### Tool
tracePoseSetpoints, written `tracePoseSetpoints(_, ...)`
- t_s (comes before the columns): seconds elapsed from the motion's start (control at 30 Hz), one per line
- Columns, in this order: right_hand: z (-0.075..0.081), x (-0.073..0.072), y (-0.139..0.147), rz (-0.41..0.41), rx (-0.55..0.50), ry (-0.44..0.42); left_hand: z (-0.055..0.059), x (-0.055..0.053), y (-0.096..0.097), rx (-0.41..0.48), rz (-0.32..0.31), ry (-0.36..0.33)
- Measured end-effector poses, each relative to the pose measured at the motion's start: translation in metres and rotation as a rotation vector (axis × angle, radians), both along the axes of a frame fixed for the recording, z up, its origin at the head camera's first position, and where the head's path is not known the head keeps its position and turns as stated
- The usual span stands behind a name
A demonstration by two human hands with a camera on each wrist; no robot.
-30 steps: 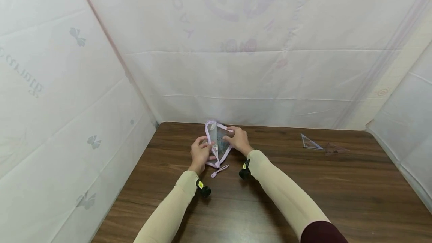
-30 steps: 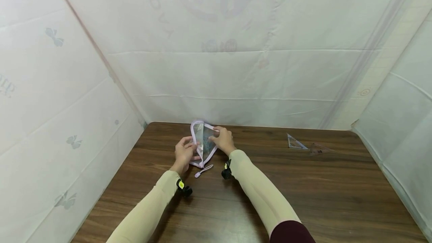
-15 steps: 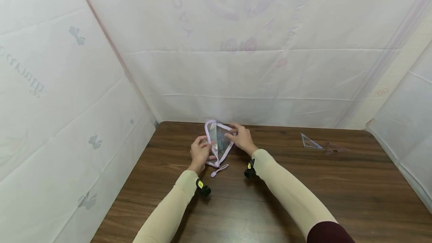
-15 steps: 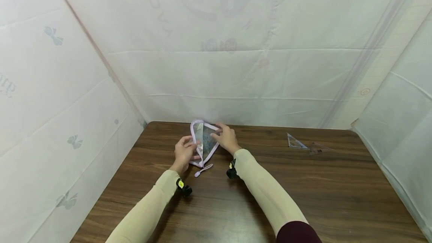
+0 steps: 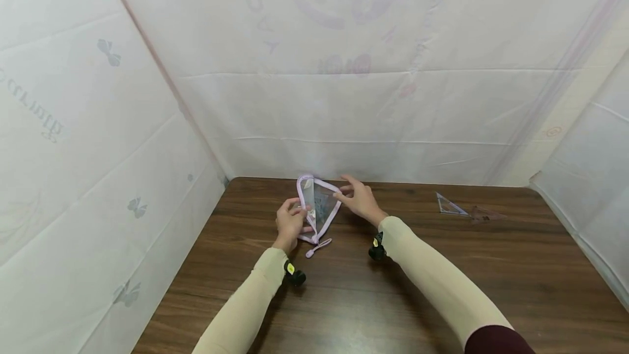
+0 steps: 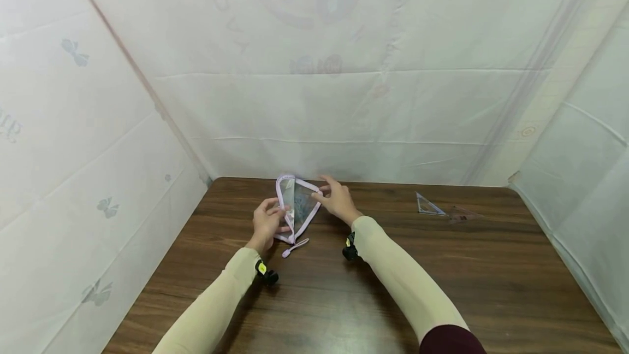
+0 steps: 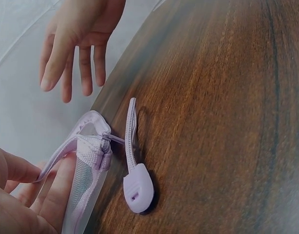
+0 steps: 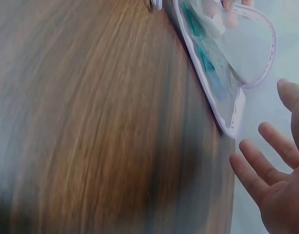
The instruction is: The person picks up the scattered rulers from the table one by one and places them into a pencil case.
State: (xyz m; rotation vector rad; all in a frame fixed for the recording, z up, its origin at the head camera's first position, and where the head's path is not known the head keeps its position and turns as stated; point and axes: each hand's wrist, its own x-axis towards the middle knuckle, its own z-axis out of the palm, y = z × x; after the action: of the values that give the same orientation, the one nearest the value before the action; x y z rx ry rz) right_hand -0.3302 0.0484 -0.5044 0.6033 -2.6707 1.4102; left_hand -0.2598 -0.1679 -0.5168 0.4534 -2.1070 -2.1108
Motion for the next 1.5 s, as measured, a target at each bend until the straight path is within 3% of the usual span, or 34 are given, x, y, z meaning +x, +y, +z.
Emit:
tracePoseSetpoints(0.93,-0.003,0.014,0.052,0.032,0.069,0.088,-0.002,0.001,-0.002,0.009,-0.019,0.008)
tracePoseSetpoints(1.5,-0.001,0.025,0.106,0.002,0.110,0.072,0.000,-0.001,-0.003,0.003,-0.012,-0.010)
